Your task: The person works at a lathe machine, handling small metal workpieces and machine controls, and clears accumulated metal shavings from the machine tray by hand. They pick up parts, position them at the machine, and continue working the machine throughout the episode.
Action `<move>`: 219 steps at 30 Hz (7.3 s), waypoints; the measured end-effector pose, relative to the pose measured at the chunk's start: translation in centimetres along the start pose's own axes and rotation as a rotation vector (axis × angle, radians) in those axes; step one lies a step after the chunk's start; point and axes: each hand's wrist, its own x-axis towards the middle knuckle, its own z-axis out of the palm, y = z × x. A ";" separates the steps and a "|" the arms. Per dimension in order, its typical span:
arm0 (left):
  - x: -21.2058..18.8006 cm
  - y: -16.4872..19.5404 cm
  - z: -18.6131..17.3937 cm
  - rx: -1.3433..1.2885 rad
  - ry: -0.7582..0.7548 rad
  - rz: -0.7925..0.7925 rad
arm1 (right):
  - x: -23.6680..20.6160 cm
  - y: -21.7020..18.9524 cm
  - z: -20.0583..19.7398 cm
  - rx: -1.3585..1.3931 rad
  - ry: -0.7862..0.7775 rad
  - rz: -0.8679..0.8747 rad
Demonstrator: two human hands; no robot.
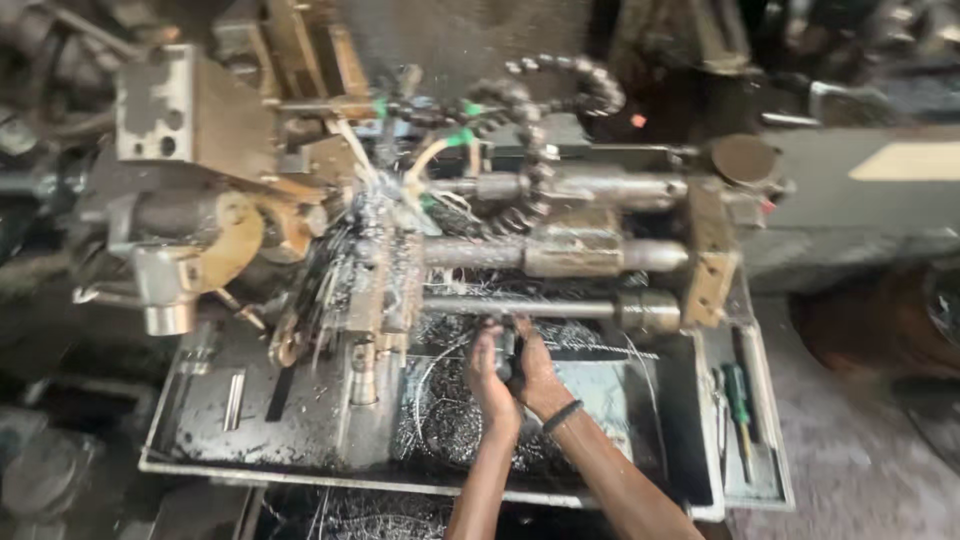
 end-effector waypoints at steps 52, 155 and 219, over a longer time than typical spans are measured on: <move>0.9 7.9 -1.6 1.648 -0.576 0.638 | -7.5 -13.4 -5.3 -1.884 -0.155 -0.341; -0.6 7.4 -13.2 1.475 -0.411 -0.314 | 1.6 1.2 -5.2 -2.016 -0.644 -0.065; 3.6 3.1 -11.2 1.312 -0.956 -0.677 | -5.0 2.4 -4.0 -1.569 -0.311 0.441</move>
